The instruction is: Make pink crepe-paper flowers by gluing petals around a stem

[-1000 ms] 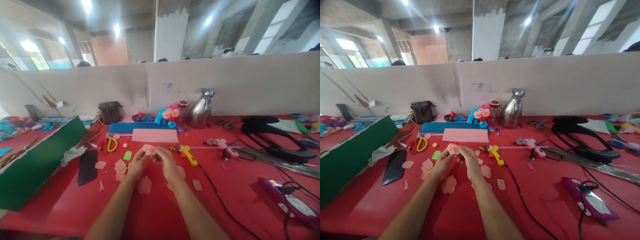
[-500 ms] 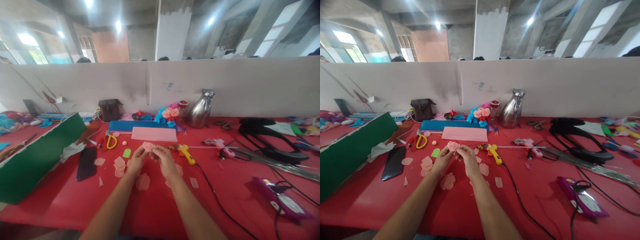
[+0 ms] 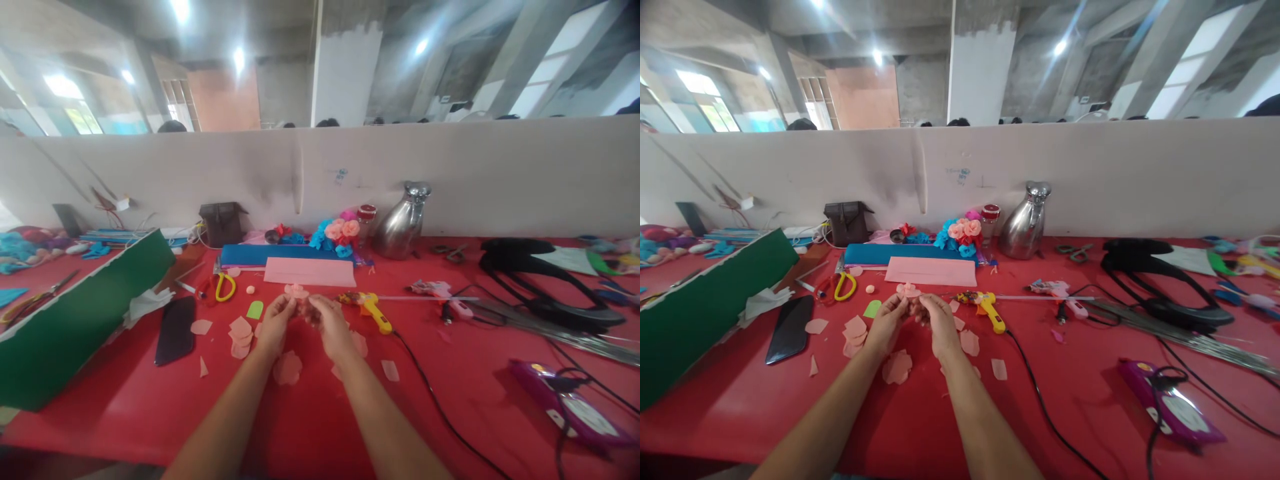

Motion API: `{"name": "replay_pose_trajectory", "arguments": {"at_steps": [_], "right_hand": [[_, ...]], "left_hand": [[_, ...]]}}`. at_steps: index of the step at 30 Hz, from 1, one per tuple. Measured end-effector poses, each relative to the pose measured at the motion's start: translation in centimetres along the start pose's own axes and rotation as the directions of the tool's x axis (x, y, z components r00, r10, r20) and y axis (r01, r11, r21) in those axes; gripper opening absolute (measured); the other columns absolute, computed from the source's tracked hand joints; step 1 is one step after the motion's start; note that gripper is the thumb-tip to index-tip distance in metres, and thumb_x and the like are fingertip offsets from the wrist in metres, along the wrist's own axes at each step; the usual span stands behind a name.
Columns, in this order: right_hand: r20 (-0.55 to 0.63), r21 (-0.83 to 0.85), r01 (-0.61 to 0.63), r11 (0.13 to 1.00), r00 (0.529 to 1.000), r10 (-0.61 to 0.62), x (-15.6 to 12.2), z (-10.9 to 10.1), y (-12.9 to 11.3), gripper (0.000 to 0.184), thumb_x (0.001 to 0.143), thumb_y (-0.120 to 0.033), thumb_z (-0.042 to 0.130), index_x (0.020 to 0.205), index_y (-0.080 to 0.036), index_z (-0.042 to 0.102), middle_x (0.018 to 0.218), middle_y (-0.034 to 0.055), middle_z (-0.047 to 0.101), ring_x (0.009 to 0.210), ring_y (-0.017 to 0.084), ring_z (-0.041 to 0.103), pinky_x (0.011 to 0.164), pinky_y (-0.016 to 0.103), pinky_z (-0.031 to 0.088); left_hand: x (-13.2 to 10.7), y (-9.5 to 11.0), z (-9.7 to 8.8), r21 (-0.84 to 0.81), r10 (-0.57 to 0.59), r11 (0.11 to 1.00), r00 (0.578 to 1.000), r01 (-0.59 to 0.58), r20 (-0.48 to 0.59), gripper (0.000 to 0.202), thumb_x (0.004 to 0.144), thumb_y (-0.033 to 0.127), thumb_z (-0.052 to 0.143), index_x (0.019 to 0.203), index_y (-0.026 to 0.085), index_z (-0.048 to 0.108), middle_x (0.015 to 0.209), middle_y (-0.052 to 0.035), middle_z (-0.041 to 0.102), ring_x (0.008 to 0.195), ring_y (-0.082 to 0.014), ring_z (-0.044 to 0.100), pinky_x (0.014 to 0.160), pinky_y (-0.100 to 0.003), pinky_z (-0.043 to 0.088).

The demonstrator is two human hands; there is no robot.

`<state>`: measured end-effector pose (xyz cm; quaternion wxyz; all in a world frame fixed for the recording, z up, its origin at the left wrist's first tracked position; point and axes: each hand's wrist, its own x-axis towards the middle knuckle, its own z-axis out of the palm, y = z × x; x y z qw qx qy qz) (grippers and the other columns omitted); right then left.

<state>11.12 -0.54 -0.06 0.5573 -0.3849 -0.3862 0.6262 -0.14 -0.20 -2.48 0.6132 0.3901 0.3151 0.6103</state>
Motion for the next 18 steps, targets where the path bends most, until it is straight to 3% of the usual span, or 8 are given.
{"name": "replay_pose_trajectory", "arguments": {"at_steps": [6, 12, 18], "right_hand": [[-0.113, -0.067, 0.009, 0.998, 0.993, -0.017, 0.22, -0.04, 0.19, 0.018, 0.063, -0.037, 0.066, 0.063, -0.019, 0.065, 0.054, -0.0007, 0.059, 0.05, 0.012, 0.046, 0.047, 0.024, 0.031], [-0.047, -0.164, 0.087, 0.983, 0.994, -0.095, 0.27, 0.14, 0.47, 0.018, 0.063, -0.034, 0.069, 0.074, -0.019, 0.069, 0.06, -0.0006, 0.062, 0.054, 0.012, 0.049, 0.051, 0.025, 0.035], [-0.094, -0.132, 0.092, 0.987, 0.99, -0.105, -0.01, 0.62, 0.5, 0.021, 0.061, -0.032, 0.072, 0.077, -0.019, 0.069, 0.06, -0.0008, 0.061, 0.057, 0.014, 0.052, 0.054, 0.026, 0.04]], "left_hand": [[-0.03, 0.07, -0.31, -0.033, -0.037, 0.999, 0.996, 0.034, -0.076, 0.024, 0.07, 0.036, 0.069, 0.068, 0.014, 0.059, 0.064, 0.0002, 0.058, 0.059, -0.0079, 0.051, 0.061, -0.021, 0.04], [-0.05, 0.03, -0.35, -0.077, -0.097, 0.993, 0.995, 0.095, -0.032, 0.022, 0.069, 0.033, 0.071, 0.073, 0.013, 0.062, 0.062, -0.0001, 0.059, 0.057, -0.008, 0.052, 0.059, -0.02, 0.039], [-0.27, 0.18, 0.01, -0.073, -0.086, 0.994, 0.996, 0.086, 0.003, 0.02, 0.07, 0.031, 0.07, 0.075, 0.014, 0.062, 0.064, 0.0007, 0.059, 0.058, -0.0074, 0.052, 0.061, -0.021, 0.04]]}}
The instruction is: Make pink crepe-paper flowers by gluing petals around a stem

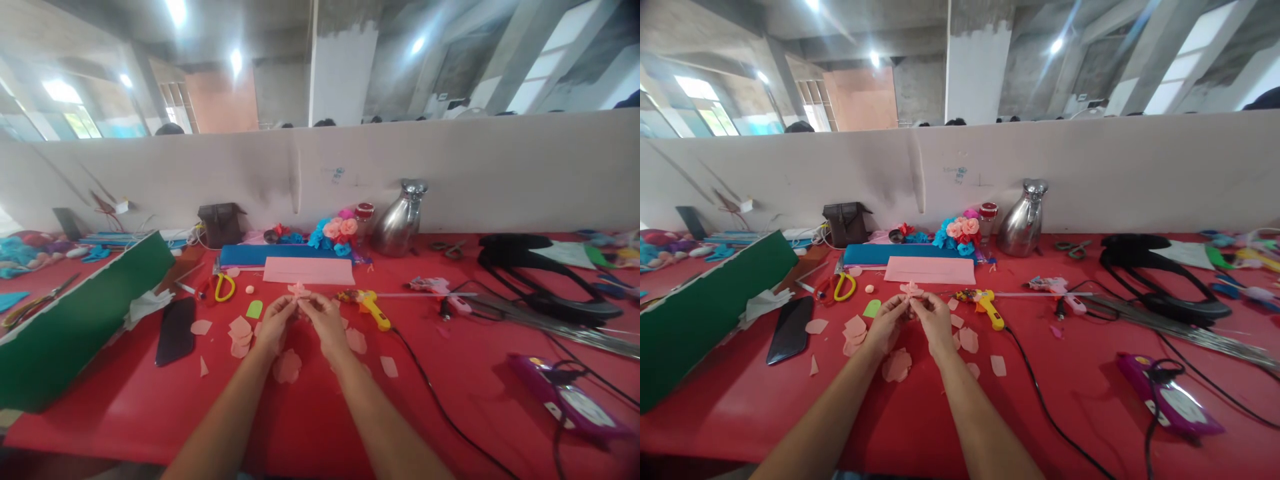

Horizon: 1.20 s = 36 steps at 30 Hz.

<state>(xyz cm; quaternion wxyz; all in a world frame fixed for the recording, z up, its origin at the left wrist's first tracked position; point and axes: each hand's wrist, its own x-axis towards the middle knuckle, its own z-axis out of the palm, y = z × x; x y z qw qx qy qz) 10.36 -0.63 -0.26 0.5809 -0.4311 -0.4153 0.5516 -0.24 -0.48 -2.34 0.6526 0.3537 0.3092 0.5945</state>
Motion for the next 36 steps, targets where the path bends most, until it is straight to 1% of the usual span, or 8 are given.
{"name": "replay_pose_trajectory", "arguments": {"at_steps": [6, 14, 19, 22, 25, 27, 31, 36], "right_hand": [[0.004, 0.015, -0.017, 1.0, 1.0, 0.017, 0.0, 0.1, -0.3, 0.018, 0.063, -0.034, 0.069, 0.073, -0.019, 0.068, 0.057, -0.0018, 0.059, 0.052, 0.012, 0.048, 0.051, 0.025, 0.037], [-0.176, -0.085, 0.059, 0.995, 0.982, -0.073, 0.8, -1.7, -2.2, 0.018, 0.063, -0.035, 0.064, 0.072, -0.02, 0.066, 0.054, -0.0035, 0.053, 0.047, 0.011, 0.043, 0.046, 0.025, 0.029], [-0.083, -0.293, 0.042, 0.955, 0.994, -0.07, 1.3, -3.6, -2.8, 0.018, 0.066, -0.035, 0.059, 0.073, -0.02, 0.066, 0.054, -0.0013, 0.056, 0.049, 0.014, 0.047, 0.048, 0.027, 0.033], [-0.034, -0.619, 0.149, 0.771, 0.976, -0.216, 1.6, -6.0, -3.7, 0.016, 0.072, -0.032, 0.055, 0.076, -0.021, 0.067, 0.068, 0.0026, 0.065, 0.063, 0.018, 0.058, 0.06, 0.029, 0.04], [-0.058, -0.929, 0.07, 0.362, 0.942, -0.33, 2.2, -9.3, -4.3, 0.014, 0.075, -0.025, 0.052, 0.082, -0.02, 0.063, 0.085, 0.0081, 0.068, 0.081, 0.022, 0.06, 0.073, 0.032, 0.041], [-0.114, -0.986, -0.07, 0.149, 0.945, -0.307, 2.5, -11.4, -4.0, 0.015, 0.073, -0.026, 0.055, 0.085, -0.017, 0.061, 0.089, 0.0131, 0.067, 0.086, 0.026, 0.06, 0.076, 0.035, 0.04], [-0.164, -0.978, -0.134, 0.158, 0.966, -0.201, 2.9, -14.2, -2.3, 0.024, 0.071, -0.03, 0.059, 0.092, -0.018, 0.056, 0.093, 0.0109, 0.066, 0.086, 0.024, 0.061, 0.071, 0.03, 0.041], [-0.216, -0.957, -0.175, 0.232, 0.963, -0.164, 3.3, -14.8, -1.5, 0.025, 0.068, -0.031, 0.064, 0.089, -0.019, 0.057, 0.087, 0.0093, 0.067, 0.08, 0.024, 0.063, 0.064, 0.028, 0.041]], "left_hand": [[0.0, 0.1, 0.2, 0.027, -0.004, 1.0, 1.0, 0.004, -0.013, 0.021, 0.071, 0.032, 0.07, 0.075, 0.014, 0.06, 0.063, 0.0013, 0.057, 0.058, -0.0073, 0.05, 0.06, -0.021, 0.039], [0.6, -0.4, -0.4, -0.042, -0.015, 0.999, 0.999, 0.013, -0.048, 0.024, 0.066, 0.028, 0.073, 0.081, 0.016, 0.06, 0.067, 0.0026, 0.054, 0.056, -0.0051, 0.046, 0.056, -0.019, 0.036], [0.4, -0.2, -0.4, -0.043, -0.054, 0.998, 0.993, 0.049, -0.105, 0.028, 0.062, 0.026, 0.076, 0.084, 0.015, 0.062, 0.069, 0.0019, 0.056, 0.055, -0.0046, 0.046, 0.055, -0.018, 0.037], [0.3, 0.1, -0.2, -0.079, -0.076, 0.995, 0.989, 0.066, -0.125, 0.029, 0.06, 0.024, 0.077, 0.082, 0.015, 0.061, 0.068, 0.0026, 0.056, 0.051, -0.0036, 0.044, 0.051, -0.018, 0.035], [0.3, 0.4, -0.2, -0.122, -0.093, 0.989, 0.99, 0.079, -0.111, 0.027, 0.06, 0.023, 0.077, 0.078, 0.015, 0.059, 0.065, 0.0031, 0.054, 0.048, -0.0023, 0.038, 0.046, -0.017, 0.029], [0.4, 0.4, -0.2, -0.148, -0.1, 0.985, 0.989, 0.084, -0.104, 0.027, 0.06, 0.022, 0.077, 0.077, 0.014, 0.057, 0.064, 0.0037, 0.053, 0.047, -0.0017, 0.036, 0.045, -0.016, 0.027], [0.6, 0.2, -0.4, -0.173, -0.122, 0.979, 0.988, 0.105, -0.09, 0.029, 0.059, 0.021, 0.077, 0.078, 0.014, 0.057, 0.065, 0.0043, 0.052, 0.047, -0.0014, 0.036, 0.045, -0.015, 0.028], [0.8, 0.0, -0.2, -0.156, -0.166, 0.976, 0.981, 0.149, -0.101, 0.03, 0.056, 0.022, 0.078, 0.076, 0.013, 0.057, 0.062, 0.0045, 0.05, 0.046, -0.0011, 0.035, 0.043, -0.015, 0.026]]}}
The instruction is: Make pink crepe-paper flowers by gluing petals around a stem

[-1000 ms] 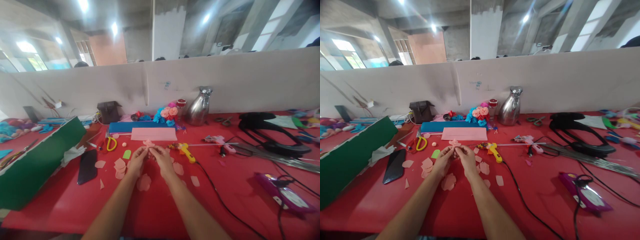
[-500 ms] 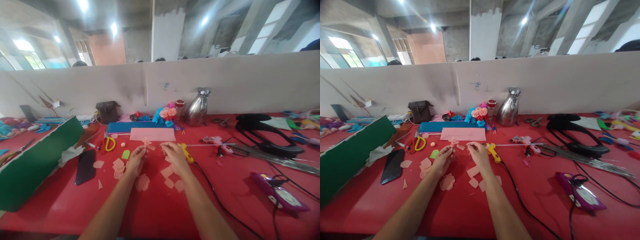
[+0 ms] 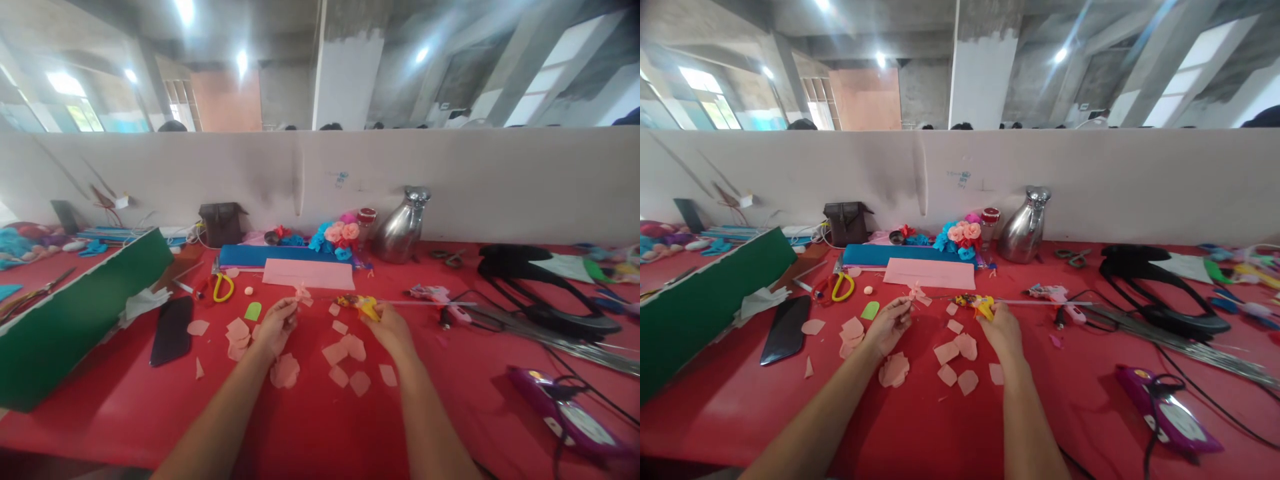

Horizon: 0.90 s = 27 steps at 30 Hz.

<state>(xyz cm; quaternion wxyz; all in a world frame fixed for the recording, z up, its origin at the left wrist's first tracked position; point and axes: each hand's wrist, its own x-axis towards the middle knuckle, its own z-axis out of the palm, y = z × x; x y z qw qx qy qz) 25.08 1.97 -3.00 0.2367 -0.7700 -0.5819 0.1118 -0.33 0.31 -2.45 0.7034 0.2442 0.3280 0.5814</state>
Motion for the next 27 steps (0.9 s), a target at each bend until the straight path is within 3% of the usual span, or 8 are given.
{"name": "replay_pose_trajectory", "arguments": {"at_steps": [8, 12, 14, 18, 21, 27], "right_hand": [[0.181, 0.28, -0.088, 0.956, 0.983, 0.038, 0.1, -1.2, -0.5, 0.007, 0.055, -0.015, 0.064, 0.059, -0.02, 0.061, 0.057, 0.0024, 0.062, 0.064, 0.022, 0.06, 0.055, 0.027, 0.035], [0.169, 0.406, -0.107, 0.907, 0.985, 0.04, -0.9, -1.8, -1.4, 0.018, 0.064, -0.02, 0.054, 0.079, -0.019, 0.064, 0.071, 0.0047, 0.067, 0.064, 0.02, 0.062, 0.054, 0.026, 0.04], [0.211, 0.552, -0.121, 0.825, 0.978, 0.002, -1.4, -2.6, -2.2, 0.026, 0.065, -0.021, 0.053, 0.09, -0.02, 0.061, 0.082, 0.0056, 0.069, 0.066, 0.018, 0.064, 0.055, 0.026, 0.043], [0.328, 0.836, -0.226, 0.501, 0.937, -0.124, -2.1, -3.9, -4.0, 0.027, 0.066, -0.031, 0.063, 0.091, -0.019, 0.059, 0.08, 0.0056, 0.07, 0.059, 0.016, 0.062, 0.055, 0.026, 0.045], [0.318, 0.864, -0.241, 0.442, 0.942, -0.108, -2.4, -3.8, -5.0, 0.032, 0.065, -0.036, 0.07, 0.091, -0.019, 0.06, 0.072, 0.0037, 0.069, 0.051, 0.013, 0.056, 0.05, 0.025, 0.042], [0.315, 0.883, -0.229, 0.41, 0.936, -0.157, -2.5, -3.4, -6.1, 0.031, 0.06, -0.03, 0.077, 0.083, -0.017, 0.061, 0.068, 0.0014, 0.066, 0.054, 0.011, 0.054, 0.051, 0.023, 0.039]], "left_hand": [[-0.2, -0.4, -0.1, 0.016, 0.011, 1.0, 1.0, -0.011, -0.013, 0.029, 0.055, 0.021, 0.078, 0.075, 0.013, 0.059, 0.063, 0.0035, 0.053, 0.046, -0.001, 0.037, 0.043, -0.015, 0.026], [-0.2, -0.5, -0.2, 0.018, 0.02, 1.0, 1.0, -0.02, -0.009, 0.029, 0.056, 0.022, 0.078, 0.076, 0.013, 0.059, 0.063, 0.0035, 0.053, 0.045, -0.0008, 0.037, 0.043, -0.014, 0.027], [-0.1, -0.5, -0.3, -0.004, 0.022, 1.0, 1.0, -0.022, -0.022, 0.03, 0.056, 0.022, 0.079, 0.076, 0.013, 0.059, 0.062, 0.0035, 0.054, 0.046, -0.0011, 0.038, 0.044, -0.014, 0.028], [0.1, -0.4, -0.4, -0.046, 0.009, 0.999, 0.995, -0.014, -0.097, 0.034, 0.052, 0.022, 0.08, 0.078, 0.014, 0.059, 0.061, 0.0043, 0.053, 0.046, -0.0013, 0.039, 0.044, -0.014, 0.03], [0.1, -0.2, -0.5, -0.045, 0.028, 0.998, 0.993, -0.033, -0.119, 0.033, 0.052, 0.023, 0.08, 0.076, 0.014, 0.059, 0.061, 0.0044, 0.053, 0.046, -0.0015, 0.04, 0.044, -0.014, 0.032], [0.2, -0.2, -0.7, -0.053, 0.03, 0.998, 0.988, -0.038, -0.153, 0.029, 0.057, 0.021, 0.079, 0.077, 0.014, 0.06, 0.064, 0.0038, 0.055, 0.047, -0.0013, 0.042, 0.045, -0.012, 0.036]]}}
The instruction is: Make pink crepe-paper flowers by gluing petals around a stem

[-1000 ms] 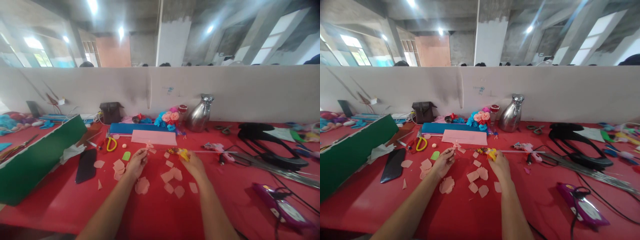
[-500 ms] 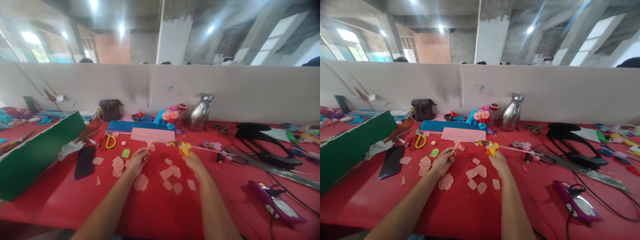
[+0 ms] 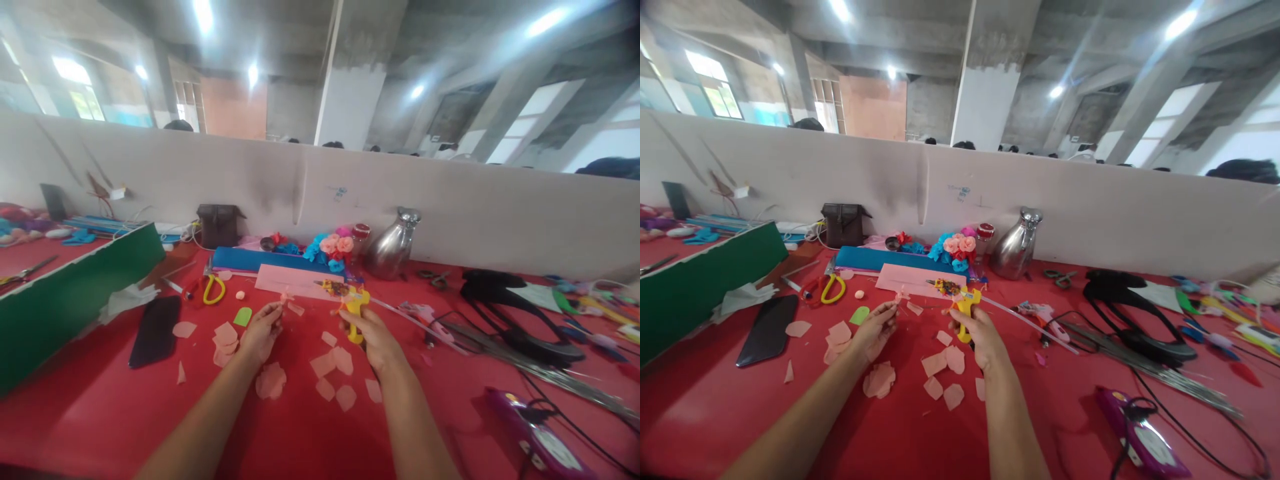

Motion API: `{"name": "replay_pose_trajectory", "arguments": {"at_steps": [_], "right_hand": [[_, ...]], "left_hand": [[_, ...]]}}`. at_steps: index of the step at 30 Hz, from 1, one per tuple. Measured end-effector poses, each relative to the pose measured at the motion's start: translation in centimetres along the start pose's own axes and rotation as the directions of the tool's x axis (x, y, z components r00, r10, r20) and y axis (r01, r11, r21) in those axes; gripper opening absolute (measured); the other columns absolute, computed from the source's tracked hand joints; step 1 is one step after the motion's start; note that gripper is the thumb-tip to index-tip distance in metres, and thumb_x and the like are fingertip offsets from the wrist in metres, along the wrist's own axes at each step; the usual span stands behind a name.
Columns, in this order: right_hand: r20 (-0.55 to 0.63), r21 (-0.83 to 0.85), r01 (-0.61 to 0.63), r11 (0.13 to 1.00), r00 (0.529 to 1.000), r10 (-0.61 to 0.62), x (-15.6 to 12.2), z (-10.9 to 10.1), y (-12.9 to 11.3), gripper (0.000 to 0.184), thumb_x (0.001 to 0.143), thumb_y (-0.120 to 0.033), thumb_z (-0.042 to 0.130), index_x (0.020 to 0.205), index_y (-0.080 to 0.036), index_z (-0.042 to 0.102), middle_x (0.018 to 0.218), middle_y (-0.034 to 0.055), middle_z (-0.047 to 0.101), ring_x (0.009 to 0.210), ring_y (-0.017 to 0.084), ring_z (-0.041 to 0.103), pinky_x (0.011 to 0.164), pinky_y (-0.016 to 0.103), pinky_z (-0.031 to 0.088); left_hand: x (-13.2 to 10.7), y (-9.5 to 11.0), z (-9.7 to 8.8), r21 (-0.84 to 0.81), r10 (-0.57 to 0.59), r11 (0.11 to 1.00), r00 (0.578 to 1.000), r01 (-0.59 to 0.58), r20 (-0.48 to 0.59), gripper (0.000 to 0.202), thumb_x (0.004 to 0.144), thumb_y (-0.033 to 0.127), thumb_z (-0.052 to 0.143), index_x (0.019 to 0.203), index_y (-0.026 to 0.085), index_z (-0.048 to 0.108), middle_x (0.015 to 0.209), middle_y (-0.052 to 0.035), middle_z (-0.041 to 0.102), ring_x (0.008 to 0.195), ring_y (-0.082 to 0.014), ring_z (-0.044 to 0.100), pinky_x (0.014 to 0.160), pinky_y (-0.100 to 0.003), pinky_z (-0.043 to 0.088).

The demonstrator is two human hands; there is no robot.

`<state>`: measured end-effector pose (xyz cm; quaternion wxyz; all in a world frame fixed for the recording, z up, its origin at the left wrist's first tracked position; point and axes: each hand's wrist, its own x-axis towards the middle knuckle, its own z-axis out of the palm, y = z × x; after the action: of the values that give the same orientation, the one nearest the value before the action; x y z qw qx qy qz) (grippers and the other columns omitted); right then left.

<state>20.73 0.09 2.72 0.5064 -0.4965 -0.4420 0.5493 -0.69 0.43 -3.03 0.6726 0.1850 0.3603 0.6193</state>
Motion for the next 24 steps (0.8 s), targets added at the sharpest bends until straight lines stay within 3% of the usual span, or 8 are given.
{"name": "replay_pose_trajectory", "arguments": {"at_steps": [5, 9, 16, 20, 22, 24], "right_hand": [[0.149, 0.039, -0.041, 0.998, 0.988, 0.035, -0.4, 0.7, 0.4, 0.026, 0.065, -0.029, 0.074, 0.084, -0.017, 0.059, 0.069, -0.0001, 0.064, 0.052, 0.008, 0.049, 0.051, 0.022, 0.038], [0.24, 0.086, -0.111, 0.99, 0.967, 0.087, -0.9, 1.3, 1.6, 0.027, 0.066, -0.03, 0.074, 0.083, -0.018, 0.057, 0.064, -0.0016, 0.06, 0.05, 0.008, 0.047, 0.047, 0.021, 0.034], [0.33, 0.03, -0.16, 0.987, 0.933, 0.141, -1.6, 2.1, 1.6, 0.03, 0.068, -0.039, 0.071, 0.085, -0.018, 0.057, 0.051, -0.0047, 0.051, 0.042, 0.008, 0.038, 0.038, 0.021, 0.024], [0.254, 0.025, -0.084, 0.996, 0.964, 0.075, -1.4, 2.2, 1.8, 0.034, 0.065, -0.037, 0.073, 0.088, -0.018, 0.056, 0.057, -0.0039, 0.054, 0.048, 0.009, 0.043, 0.045, 0.022, 0.032], [0.113, 0.015, 0.048, 0.999, 0.992, -0.049, -1.1, 1.9, 1.7, 0.03, 0.066, -0.039, 0.072, 0.082, -0.018, 0.056, 0.06, -0.0033, 0.054, 0.052, 0.01, 0.045, 0.05, 0.023, 0.036], [-0.049, -0.067, 0.197, 0.978, 0.978, -0.2, -0.7, 1.3, 1.3, 0.028, 0.069, -0.042, 0.068, 0.072, -0.018, 0.055, 0.06, -0.0024, 0.053, 0.055, 0.01, 0.046, 0.053, 0.023, 0.037]], "left_hand": [[0.0, 0.5, 0.2, -0.177, 0.014, 0.984, 1.0, -0.01, 0.02, 0.016, 0.065, 0.01, 0.071, 0.074, 0.013, 0.058, 0.078, -0.0015, 0.063, 0.049, -0.0011, 0.047, 0.043, -0.011, 0.037], [-0.5, 0.8, 0.7, -0.237, -0.055, 0.969, 0.996, 0.072, 0.076, 0.008, 0.074, 0.007, 0.062, 0.075, 0.013, 0.057, 0.084, -0.0047, 0.066, 0.054, -0.0044, 0.056, 0.049, -0.013, 0.045], [-1.1, 0.5, 1.4, -0.218, -0.051, 0.973, 0.989, 0.081, 0.136, 0.007, 0.079, 0.006, 0.054, 0.077, 0.012, 0.057, 0.083, -0.0071, 0.069, 0.083, -0.0151, 0.067, 0.076, -0.024, 0.054], [-0.5, 0.8, 1.1, -0.206, 0.02, 0.978, 0.998, -0.008, 0.056, 0.007, 0.076, 0.007, 0.059, 0.073, 0.013, 0.056, 0.079, -0.0061, 0.069, 0.082, -0.0144, 0.067, 0.083, -0.026, 0.052], [-0.2, 1.1, 0.7, -0.143, 0.086, 0.986, 0.996, -0.088, -0.02, 0.011, 0.072, 0.01, 0.064, 0.072, 0.015, 0.054, 0.078, -0.0042, 0.068, 0.08, -0.014, 0.067, 0.079, -0.026, 0.052], [0.0, 1.3, 0.4, -0.021, 0.165, 0.986, 0.981, -0.168, -0.105, 0.016, 0.067, 0.016, 0.069, 0.073, 0.016, 0.054, 0.074, -0.0015, 0.066, 0.073, -0.0126, 0.065, 0.069, -0.023, 0.051]]}}
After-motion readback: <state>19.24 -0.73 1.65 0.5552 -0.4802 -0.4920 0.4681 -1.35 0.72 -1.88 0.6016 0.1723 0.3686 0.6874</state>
